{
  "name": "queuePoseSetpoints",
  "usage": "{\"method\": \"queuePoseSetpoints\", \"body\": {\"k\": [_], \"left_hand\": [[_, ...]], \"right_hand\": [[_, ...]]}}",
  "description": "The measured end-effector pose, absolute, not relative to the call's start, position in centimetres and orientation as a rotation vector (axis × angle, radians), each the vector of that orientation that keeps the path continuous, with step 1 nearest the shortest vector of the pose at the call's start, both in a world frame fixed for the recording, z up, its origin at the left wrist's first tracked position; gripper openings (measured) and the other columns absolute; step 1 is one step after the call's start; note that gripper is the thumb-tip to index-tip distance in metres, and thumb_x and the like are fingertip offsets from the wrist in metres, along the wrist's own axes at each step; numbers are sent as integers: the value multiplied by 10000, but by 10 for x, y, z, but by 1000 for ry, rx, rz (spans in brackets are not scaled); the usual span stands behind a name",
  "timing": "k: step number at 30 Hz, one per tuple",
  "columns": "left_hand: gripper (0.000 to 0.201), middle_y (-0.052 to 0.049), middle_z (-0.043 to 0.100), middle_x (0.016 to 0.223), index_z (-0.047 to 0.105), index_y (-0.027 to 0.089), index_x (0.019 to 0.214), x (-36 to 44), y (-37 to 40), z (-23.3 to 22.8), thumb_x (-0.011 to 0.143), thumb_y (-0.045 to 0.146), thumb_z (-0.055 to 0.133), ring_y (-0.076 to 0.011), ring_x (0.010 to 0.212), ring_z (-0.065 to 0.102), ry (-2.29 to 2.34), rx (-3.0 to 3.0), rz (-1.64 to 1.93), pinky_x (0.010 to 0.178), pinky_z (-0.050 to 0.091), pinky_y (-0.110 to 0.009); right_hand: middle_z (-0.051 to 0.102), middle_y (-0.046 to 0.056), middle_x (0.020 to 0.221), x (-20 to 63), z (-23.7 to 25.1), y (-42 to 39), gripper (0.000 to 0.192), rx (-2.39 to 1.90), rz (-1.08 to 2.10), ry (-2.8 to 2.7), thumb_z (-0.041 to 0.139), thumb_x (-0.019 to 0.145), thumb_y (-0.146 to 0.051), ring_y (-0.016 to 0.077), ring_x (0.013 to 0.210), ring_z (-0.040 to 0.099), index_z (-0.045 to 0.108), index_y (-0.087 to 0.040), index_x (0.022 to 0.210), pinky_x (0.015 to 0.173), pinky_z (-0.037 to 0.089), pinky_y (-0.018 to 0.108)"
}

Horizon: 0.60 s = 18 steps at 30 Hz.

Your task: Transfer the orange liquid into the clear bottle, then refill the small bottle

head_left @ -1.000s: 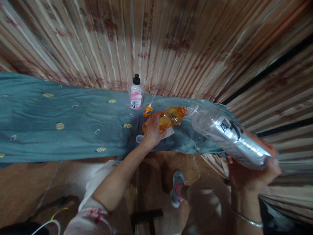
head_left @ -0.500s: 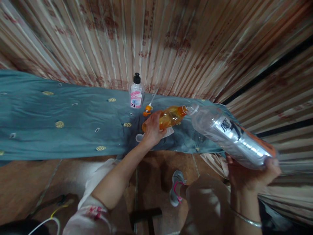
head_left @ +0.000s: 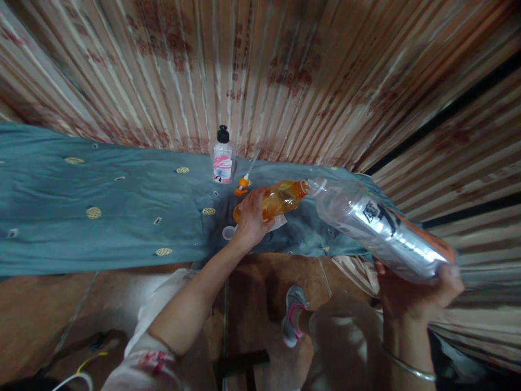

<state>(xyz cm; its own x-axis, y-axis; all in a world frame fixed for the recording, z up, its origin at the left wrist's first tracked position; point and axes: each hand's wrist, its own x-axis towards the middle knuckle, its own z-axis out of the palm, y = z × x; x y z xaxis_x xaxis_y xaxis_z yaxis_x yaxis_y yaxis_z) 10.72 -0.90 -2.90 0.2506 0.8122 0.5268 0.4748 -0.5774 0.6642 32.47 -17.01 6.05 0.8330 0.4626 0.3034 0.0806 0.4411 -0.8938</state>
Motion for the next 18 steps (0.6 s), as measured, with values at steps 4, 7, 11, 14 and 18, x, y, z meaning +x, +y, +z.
{"method": "queuePoseSetpoints", "body": {"k": [4, 7, 11, 14, 18], "left_hand": [[701, -145, 599, 1331, 431, 176, 1342, 107, -9, -28, 701, 129, 711, -321, 1249, 573, 1183, 2152, 1246, 1068, 461, -501], [699, -142, 599, 1332, 426, 184, 1345, 106, -9, -28, 707, 140, 707, -321, 1254, 572, 1173, 2150, 1240, 1068, 456, -507], [701, -142, 595, 1339, 418, 191, 1348, 106, -8, -29, 711, 144, 707, -320, 1256, 569, 1167, 2150, 1242, 1074, 448, -504], [700, -140, 598, 1331, 418, 191, 1345, 106, -8, -30, 710, 141, 707, -318, 1251, 571, 1168, 2152, 1247, 1069, 452, -503], [708, -140, 599, 1327, 421, 188, 1342, 107, -8, -31, 699, 132, 711, -323, 1248, 572, 1157, 2151, 1267, 1063, 460, -516]], "right_hand": [[671, 51, 982, 324, 62, -170, 513, -1101, 268, -546, 575, 591, -596, 200, 694, 580, 718, -237, 928, 350, 336, 210], [671, 59, 977, 325, 61, -172, 540, -1115, 281, -546, 564, 594, -600, 201, 691, 581, 723, -221, 944, 345, 337, 212], [670, 58, 987, 325, 61, -173, 531, -1110, 281, -541, 560, 603, -570, 186, 675, 568, 722, -215, 965, 348, 341, 213], [670, 53, 992, 323, 63, -172, 513, -1107, 278, -528, 569, 593, -560, 199, 710, 587, 717, -229, 956, 368, 358, 214], [669, 59, 997, 322, 63, -171, 515, -1090, 275, -527, 573, 582, -550, 199, 710, 579, 711, -223, 955, 387, 353, 216]]}}
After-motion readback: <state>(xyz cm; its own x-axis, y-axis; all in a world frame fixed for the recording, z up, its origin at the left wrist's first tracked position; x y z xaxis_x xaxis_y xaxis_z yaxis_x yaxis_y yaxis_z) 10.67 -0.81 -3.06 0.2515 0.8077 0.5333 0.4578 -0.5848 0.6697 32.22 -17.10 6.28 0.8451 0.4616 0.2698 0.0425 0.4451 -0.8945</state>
